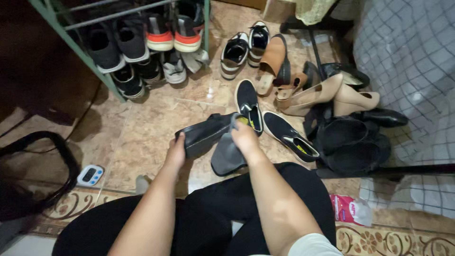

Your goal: The person sits on the floor and wipes the exterior and interior of several black shoes using a yellow cloth. They handle the shoes one at a time, turning them over to clean different sides, and place some of the cleaned shoes onto a nearby metal shoe rack.

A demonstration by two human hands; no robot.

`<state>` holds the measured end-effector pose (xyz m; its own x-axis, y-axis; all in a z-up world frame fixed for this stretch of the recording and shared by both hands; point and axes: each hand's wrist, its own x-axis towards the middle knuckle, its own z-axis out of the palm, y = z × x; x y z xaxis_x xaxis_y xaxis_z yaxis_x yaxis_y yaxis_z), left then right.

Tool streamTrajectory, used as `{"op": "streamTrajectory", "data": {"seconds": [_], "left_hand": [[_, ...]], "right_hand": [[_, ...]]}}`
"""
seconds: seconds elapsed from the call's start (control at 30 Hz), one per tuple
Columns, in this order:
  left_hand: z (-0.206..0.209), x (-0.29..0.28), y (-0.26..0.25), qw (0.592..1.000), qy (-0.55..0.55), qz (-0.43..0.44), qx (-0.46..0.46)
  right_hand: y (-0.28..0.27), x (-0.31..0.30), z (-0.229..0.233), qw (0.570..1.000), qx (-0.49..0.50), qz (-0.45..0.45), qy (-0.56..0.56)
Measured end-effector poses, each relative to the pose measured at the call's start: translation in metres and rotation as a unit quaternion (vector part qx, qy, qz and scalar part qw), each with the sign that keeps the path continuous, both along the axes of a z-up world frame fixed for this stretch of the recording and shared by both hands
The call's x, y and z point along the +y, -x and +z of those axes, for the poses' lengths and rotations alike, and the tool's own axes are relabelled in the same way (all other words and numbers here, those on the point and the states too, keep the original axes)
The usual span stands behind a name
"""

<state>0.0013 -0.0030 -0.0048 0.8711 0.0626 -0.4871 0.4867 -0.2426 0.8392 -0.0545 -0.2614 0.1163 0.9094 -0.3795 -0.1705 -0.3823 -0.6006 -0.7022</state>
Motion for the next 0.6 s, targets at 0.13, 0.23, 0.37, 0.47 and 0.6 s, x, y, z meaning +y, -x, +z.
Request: {"op": "streamTrajectory", "data": {"seconds": [0.13,0.23,0.37,0.47,0.6], "left_hand": [[0.008,0.002,0.003,0.998,-0.052,-0.011,-0.015],[0.017,-0.002,0.004,0.996,-0.072,-0.022,-0.042],[0.020,-0.005,0.007,0.998,-0.030,-0.006,-0.049],[0.010,0.006,0.004,0.997,-0.054,-0.012,-0.046],[-0.016,0.007,-0.004,0.994,-0.087,-0.033,-0.055]], "right_hand": [[0.011,0.043,0.026,0.986,-0.047,0.152,0.054],[0.028,0.090,0.039,0.957,-0.086,0.268,0.074],[0.031,0.104,0.047,0.951,-0.063,0.295,0.066],[0.020,0.080,0.037,0.969,0.011,0.219,0.114],[-0.002,0.020,-0.001,0.991,-0.018,0.074,0.106]]}}
